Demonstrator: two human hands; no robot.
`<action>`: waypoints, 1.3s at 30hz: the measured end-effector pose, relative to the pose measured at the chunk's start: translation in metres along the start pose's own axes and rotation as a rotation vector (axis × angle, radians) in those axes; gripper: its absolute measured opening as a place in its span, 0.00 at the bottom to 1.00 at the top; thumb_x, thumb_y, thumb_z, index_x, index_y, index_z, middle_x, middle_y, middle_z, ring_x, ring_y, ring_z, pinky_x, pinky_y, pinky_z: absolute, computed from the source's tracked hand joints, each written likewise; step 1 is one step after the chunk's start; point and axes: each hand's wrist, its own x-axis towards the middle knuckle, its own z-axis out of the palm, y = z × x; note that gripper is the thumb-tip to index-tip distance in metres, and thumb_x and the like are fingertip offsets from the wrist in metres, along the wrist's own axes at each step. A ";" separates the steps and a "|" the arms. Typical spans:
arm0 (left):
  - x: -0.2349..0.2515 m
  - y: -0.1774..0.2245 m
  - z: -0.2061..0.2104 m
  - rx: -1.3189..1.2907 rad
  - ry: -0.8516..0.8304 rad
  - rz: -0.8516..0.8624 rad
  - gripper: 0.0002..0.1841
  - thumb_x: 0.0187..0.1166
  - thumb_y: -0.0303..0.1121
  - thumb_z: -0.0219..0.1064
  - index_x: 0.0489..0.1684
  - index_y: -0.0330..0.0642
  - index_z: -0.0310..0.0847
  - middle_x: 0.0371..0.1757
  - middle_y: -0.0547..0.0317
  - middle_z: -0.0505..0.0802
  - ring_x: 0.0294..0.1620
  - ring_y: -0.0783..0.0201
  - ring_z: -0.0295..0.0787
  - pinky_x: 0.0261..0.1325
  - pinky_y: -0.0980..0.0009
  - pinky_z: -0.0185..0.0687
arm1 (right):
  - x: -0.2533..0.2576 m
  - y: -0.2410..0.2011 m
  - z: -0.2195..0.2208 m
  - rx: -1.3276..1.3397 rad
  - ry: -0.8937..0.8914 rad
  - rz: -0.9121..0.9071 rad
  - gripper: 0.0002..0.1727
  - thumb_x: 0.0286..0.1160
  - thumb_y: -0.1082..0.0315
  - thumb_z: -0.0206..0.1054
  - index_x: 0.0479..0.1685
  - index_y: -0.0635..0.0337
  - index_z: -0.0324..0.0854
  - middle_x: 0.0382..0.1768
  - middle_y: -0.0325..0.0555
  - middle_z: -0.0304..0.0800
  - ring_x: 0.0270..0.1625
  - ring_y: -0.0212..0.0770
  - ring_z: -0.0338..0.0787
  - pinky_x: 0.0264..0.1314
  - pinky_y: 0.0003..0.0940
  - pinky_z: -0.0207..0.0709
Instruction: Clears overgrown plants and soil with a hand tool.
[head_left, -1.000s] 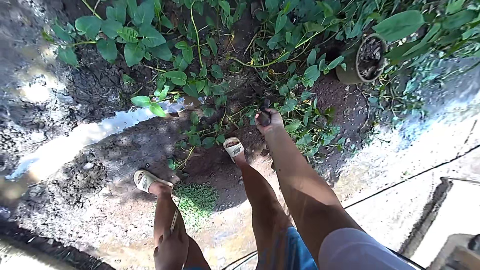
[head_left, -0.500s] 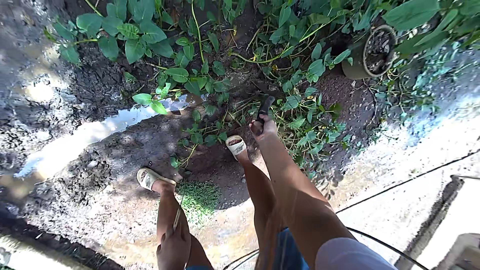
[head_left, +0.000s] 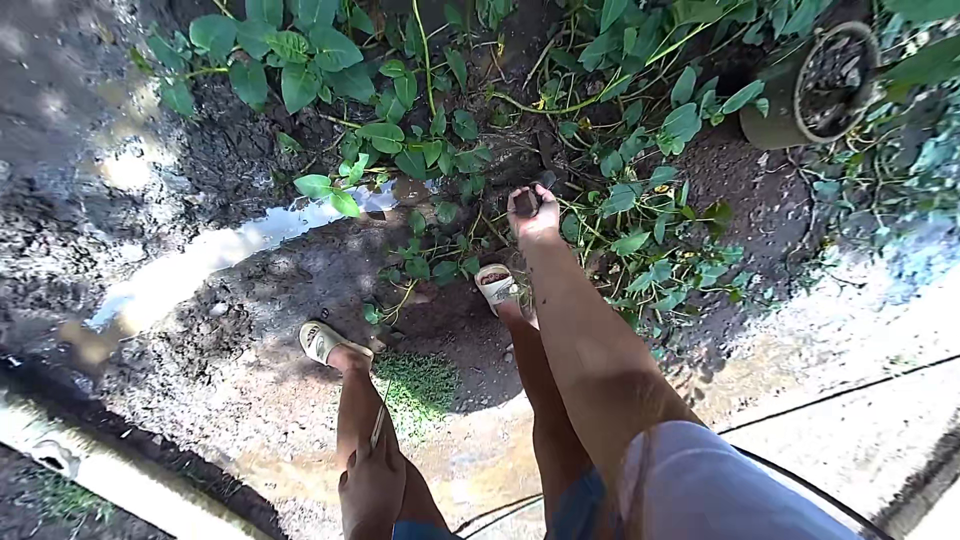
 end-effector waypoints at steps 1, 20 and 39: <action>-0.002 -0.002 0.001 0.004 -0.005 -0.004 0.25 0.87 0.52 0.51 0.79 0.64 0.80 0.84 0.59 0.78 0.80 0.49 0.77 0.73 0.42 0.75 | -0.002 -0.009 -0.002 0.045 -0.022 0.014 0.07 0.86 0.59 0.52 0.46 0.51 0.68 0.31 0.42 0.80 0.31 0.36 0.86 0.37 0.30 0.86; -0.002 -0.005 0.001 -0.044 -0.001 0.029 0.26 0.88 0.53 0.49 0.80 0.62 0.80 0.84 0.56 0.78 0.82 0.49 0.75 0.74 0.40 0.73 | -0.065 -0.065 -0.019 -0.357 0.119 -0.007 0.08 0.86 0.59 0.53 0.49 0.52 0.69 0.30 0.43 0.80 0.25 0.35 0.85 0.28 0.27 0.84; 0.000 -0.012 0.012 -0.054 0.019 0.028 0.25 0.87 0.54 0.49 0.79 0.66 0.79 0.85 0.61 0.77 0.81 0.50 0.75 0.72 0.41 0.75 | -0.078 -0.047 -0.039 -1.634 0.190 -0.255 0.40 0.82 0.62 0.65 0.94 0.44 0.51 0.64 0.64 0.83 0.54 0.60 0.88 0.51 0.62 0.81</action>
